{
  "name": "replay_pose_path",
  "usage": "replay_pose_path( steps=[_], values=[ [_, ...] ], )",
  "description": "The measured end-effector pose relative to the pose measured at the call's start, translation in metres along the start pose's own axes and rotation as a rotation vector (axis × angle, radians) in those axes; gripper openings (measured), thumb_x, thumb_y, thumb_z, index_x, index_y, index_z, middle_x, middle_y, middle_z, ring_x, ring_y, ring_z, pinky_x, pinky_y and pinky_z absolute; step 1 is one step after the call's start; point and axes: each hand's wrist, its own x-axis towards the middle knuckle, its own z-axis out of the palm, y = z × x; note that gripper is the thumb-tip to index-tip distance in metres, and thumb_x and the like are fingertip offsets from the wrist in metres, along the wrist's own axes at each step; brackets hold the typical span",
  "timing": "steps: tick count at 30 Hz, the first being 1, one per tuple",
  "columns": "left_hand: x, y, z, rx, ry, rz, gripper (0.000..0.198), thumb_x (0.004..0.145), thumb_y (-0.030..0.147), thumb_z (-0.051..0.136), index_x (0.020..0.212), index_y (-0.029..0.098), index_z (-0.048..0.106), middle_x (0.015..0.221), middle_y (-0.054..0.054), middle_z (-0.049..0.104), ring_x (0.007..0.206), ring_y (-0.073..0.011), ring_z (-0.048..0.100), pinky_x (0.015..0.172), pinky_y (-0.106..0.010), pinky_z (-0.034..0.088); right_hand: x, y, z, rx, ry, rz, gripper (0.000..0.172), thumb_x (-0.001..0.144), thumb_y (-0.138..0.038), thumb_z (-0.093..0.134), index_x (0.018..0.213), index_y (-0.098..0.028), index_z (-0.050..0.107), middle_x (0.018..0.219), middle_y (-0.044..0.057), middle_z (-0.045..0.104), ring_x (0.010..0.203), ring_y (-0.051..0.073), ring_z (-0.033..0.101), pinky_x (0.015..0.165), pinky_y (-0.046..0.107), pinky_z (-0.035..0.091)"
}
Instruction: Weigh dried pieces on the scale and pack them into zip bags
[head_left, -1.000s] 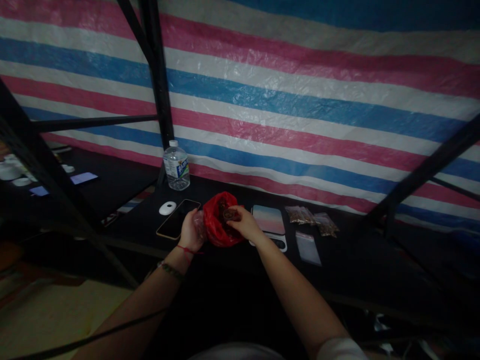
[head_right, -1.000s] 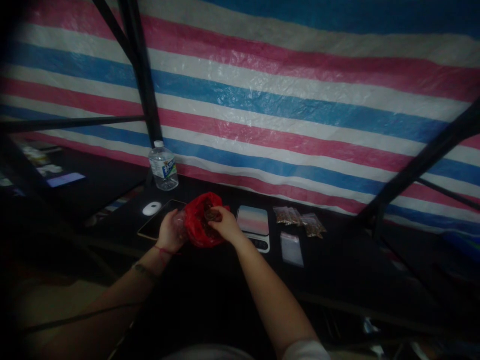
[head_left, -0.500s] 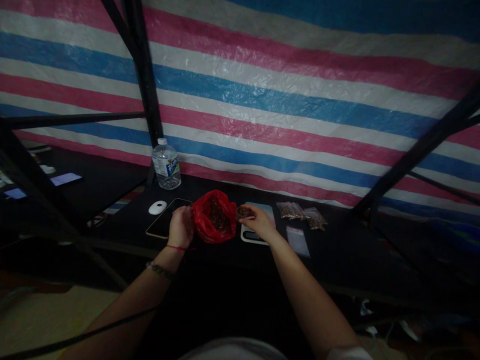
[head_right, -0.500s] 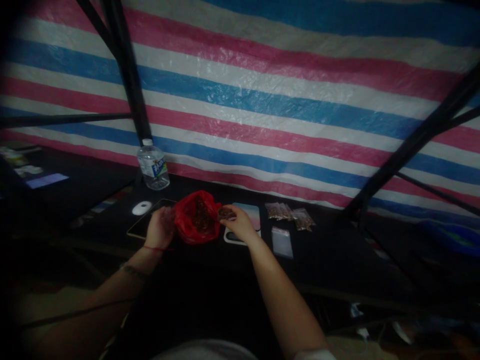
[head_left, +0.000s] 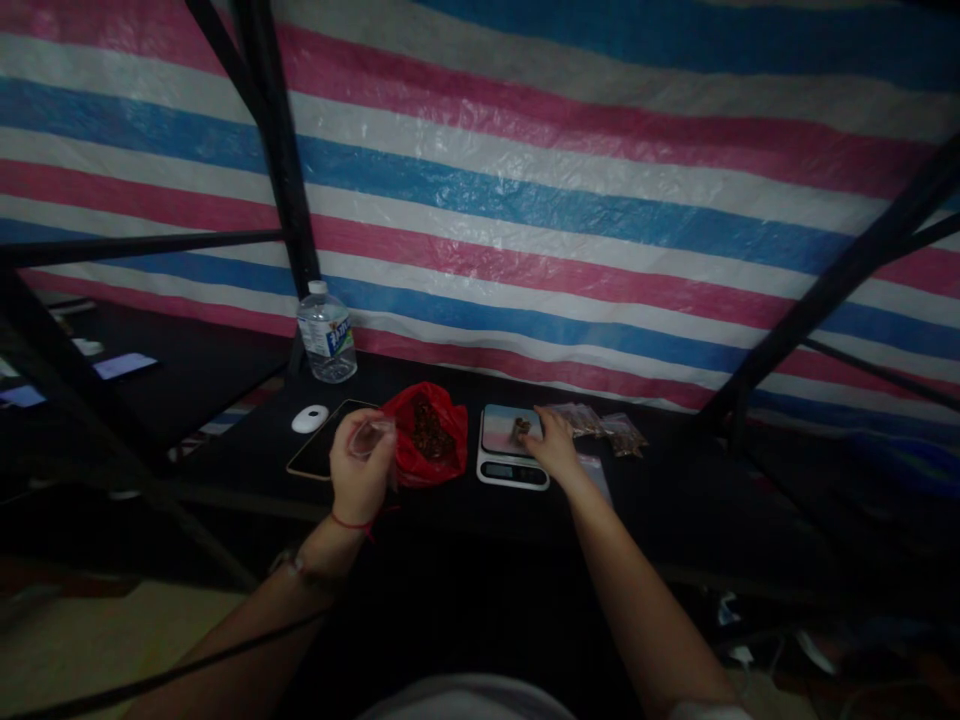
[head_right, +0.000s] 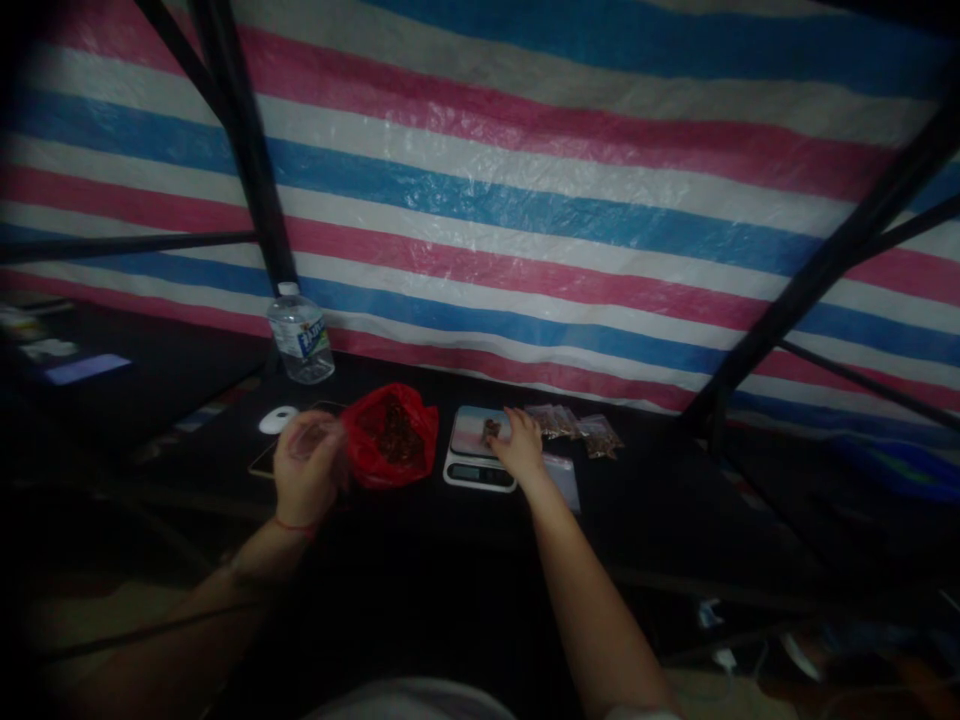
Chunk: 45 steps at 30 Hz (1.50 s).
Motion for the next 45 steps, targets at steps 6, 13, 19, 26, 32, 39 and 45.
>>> replay_pose_path(
  steps=[6,13,19,26,32,39,45],
  values=[
    [-0.047,0.029,0.025,0.136,-0.71,0.007,0.042,0.076,0.031,0.064,0.113,0.018,0.05,0.085,-0.003,0.063,0.071,-0.0145,0.061,0.064,-0.026,0.049,-0.053,-0.064,-0.056,0.427,-0.277,-0.097,0.023,0.084,-0.027,0.055,0.105,-0.019,0.061,0.095,0.006,0.065,0.084,0.018,0.062,0.077,0.031,0.049],
    [-0.078,0.025,0.037,0.463,-1.02,0.201,0.058,0.064,0.022,0.063,0.12,0.018,0.048,0.096,-0.005,0.068,0.086,-0.0219,0.065,0.078,-0.035,0.051,-0.102,-0.103,-0.073,0.48,-0.83,-0.29,0.02,0.089,-0.016,0.046,0.085,-0.019,0.065,0.087,0.0,0.066,0.079,0.012,0.058,0.076,0.023,0.042],
    [-0.084,0.028,0.039,0.57,-1.03,0.3,0.054,0.07,0.029,0.062,0.121,0.017,0.05,0.111,-0.01,0.067,0.098,-0.0268,0.065,0.087,-0.041,0.05,-0.098,-0.089,-0.05,0.544,-0.884,-0.115,0.022,0.088,-0.023,0.047,0.078,-0.015,0.064,0.073,-0.001,0.061,0.065,0.01,0.051,0.062,0.021,0.04],
    [-0.072,0.028,0.036,0.4,-1.152,0.162,0.082,0.064,0.041,0.077,0.135,0.021,0.04,0.128,-0.01,0.059,0.112,-0.0271,0.059,0.096,-0.04,0.046,-0.093,-0.09,-0.056,0.487,-0.833,-0.133,0.018,0.071,-0.003,0.051,0.067,-0.014,0.065,0.062,-0.004,0.058,0.056,0.008,0.048,0.055,0.019,0.034],
    [-0.054,0.014,0.031,0.105,-1.336,-0.207,0.051,0.069,0.037,0.075,0.112,0.016,0.059,0.095,-0.006,0.069,0.083,-0.0188,0.065,0.073,-0.029,0.051,-0.079,-0.082,-0.092,0.443,-0.787,-0.375,0.025,0.082,-0.006,0.051,0.086,-0.018,0.072,0.073,-0.001,0.061,0.068,0.01,0.054,0.065,0.02,0.038],
    [-0.059,0.009,0.035,-0.248,-1.123,-0.551,0.04,0.066,0.035,0.078,0.093,0.013,0.058,0.081,-0.001,0.064,0.073,-0.0131,0.06,0.069,-0.027,0.048,-0.075,-0.077,-0.095,0.452,-0.699,-0.332,0.019,0.084,-0.016,0.056,0.089,-0.019,0.074,0.078,0.002,0.067,0.072,0.013,0.059,0.067,0.023,0.043],
    [-0.055,0.01,0.038,-0.33,-0.891,-0.617,0.041,0.071,0.033,0.075,0.101,0.017,0.053,0.092,-0.004,0.063,0.083,-0.0155,0.062,0.076,-0.031,0.051,-0.075,-0.07,-0.083,0.591,-0.61,-0.139,0.035,0.077,-0.018,0.063,0.111,-0.022,0.069,0.1,0.004,0.072,0.087,0.02,0.065,0.078,0.031,0.05]
  ],
)
